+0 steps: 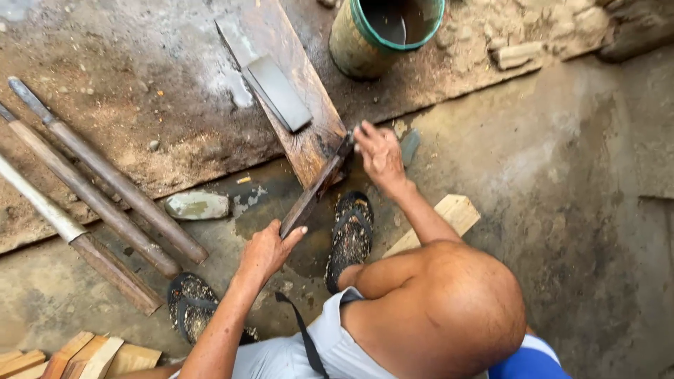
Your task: The person sharpens a long metal tool on a wet sharpening stone, repeatedly dipping a small white object into a bucket of water to wet the stone. The person then switches to sharpening a smaller metal tool on the same stone.
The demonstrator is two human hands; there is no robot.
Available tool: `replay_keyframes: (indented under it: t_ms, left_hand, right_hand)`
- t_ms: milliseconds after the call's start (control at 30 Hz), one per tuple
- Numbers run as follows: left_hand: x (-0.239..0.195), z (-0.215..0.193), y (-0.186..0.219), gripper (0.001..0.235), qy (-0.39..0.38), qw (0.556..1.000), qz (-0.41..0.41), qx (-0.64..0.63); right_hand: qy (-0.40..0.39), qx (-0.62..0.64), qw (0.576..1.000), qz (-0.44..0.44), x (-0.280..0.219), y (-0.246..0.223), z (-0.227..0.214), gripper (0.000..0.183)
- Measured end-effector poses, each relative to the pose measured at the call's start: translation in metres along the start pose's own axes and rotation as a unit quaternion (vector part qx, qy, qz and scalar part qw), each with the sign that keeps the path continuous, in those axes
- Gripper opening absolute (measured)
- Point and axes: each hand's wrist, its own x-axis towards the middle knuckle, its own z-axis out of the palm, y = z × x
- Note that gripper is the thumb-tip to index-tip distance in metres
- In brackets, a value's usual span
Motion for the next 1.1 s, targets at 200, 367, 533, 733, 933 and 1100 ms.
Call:
replay_keyframes:
  t_ms: [200,367,533,733,933,1100]
  left_hand:
    - [0.007,0.003,0.001,0.067,0.040,0.999,0.026,0.000]
    - [-0.018,0.010,0.003,0.066,0.027,0.999,0.010,0.033]
    - [-0.004,0.017,0.001,0.065,0.047,0.998,0.000,0.034]
    - [-0.008,0.015,0.009,0.065,0.080,0.996,0.015,0.035]
    - [-0.012,0.015,0.008,0.065,0.068,0.996,0.013,0.052]
    - [-0.009,0.014,0.011,0.063,0.065,0.997,0.011,0.039]
  right_hand:
    - [0.036,-0.014,0.998,-0.042,-0.011,0.006,0.008,0.032]
    - [-0.026,-0.032,0.999,0.029,-0.022,-0.008,-0.003,0.031]
    - [-0.014,-0.055,0.998,-0.007,-0.015,-0.012,-0.009,0.034]
    - [-0.004,-0.047,0.998,0.042,-0.025,-0.031,-0.010,0.035]
    - [-0.056,-0.058,0.988,0.132,-0.026,0.003,-0.012,0.031]
    - [-0.003,-0.013,0.994,0.112,-0.026,-0.006,-0.009,0.035]
